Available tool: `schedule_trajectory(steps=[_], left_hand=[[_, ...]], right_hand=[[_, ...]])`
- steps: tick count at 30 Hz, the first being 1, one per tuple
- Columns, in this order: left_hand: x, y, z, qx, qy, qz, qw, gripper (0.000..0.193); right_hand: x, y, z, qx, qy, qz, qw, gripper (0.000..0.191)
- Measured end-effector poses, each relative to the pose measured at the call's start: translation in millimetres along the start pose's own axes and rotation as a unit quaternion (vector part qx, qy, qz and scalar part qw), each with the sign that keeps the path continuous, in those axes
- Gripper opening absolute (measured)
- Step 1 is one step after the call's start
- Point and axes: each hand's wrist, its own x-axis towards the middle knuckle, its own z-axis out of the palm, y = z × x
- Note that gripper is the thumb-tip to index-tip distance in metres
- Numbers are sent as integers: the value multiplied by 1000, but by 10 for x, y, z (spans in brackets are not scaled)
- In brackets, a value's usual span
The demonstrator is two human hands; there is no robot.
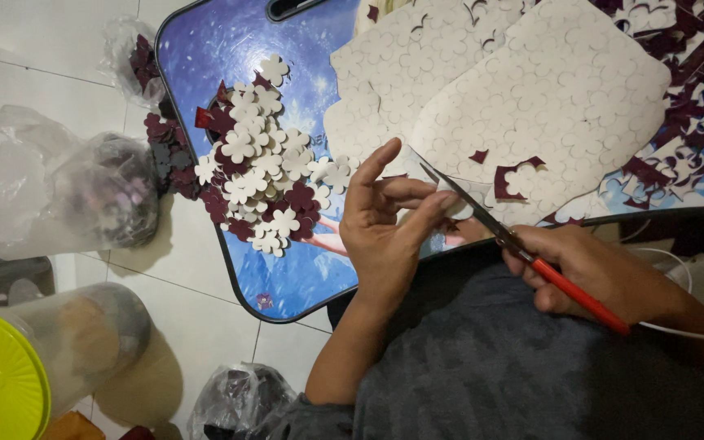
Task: The person uses red-handled scissors to cut flower-shaped pieces from a white sheet of paper with pre-drawn outlines. They hold the sheet with the left hand and cut along the outlines with the right hand, then place the cut shapes onto a pile on the table.
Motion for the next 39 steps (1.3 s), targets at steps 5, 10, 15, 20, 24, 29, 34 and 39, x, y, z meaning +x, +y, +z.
schedule_trajectory(steps=[5, 10, 15, 20, 24, 29, 34, 39], left_hand=[[5, -35, -35, 18, -16, 14, 1000, 59], [11, -41, -43, 17, -24, 9, 1000, 55], [-8, -54, -29, -23, -22, -32, 999, 53], [-75, -110, 25, -3, -47, -12, 999, 49], [-129, -169, 96, 44, -65, 19, 997, 42], [-153, -249, 199, -115, -52, -104, 987, 26], [-181, -305, 271, -138, -35, -111, 984, 22], [-188, -341, 305, -137, -22, -106, 985, 21]], right_hand=[[7, 50, -2, -15, -7, -1, 1000, 89], [10, 93, -10, -26, -5, 4, 1000, 88], [1, 90, -16, -29, -4, 5, 1000, 92], [-14, -5, -15, 20, -2, -26, 999, 100], [-19, -72, -7, 84, 10, -34, 996, 109], [-8, -62, 105, 175, 30, -27, 984, 108], [18, -23, 173, 186, 46, -6, 981, 109], [24, -19, 160, 149, 49, -22, 987, 106]])
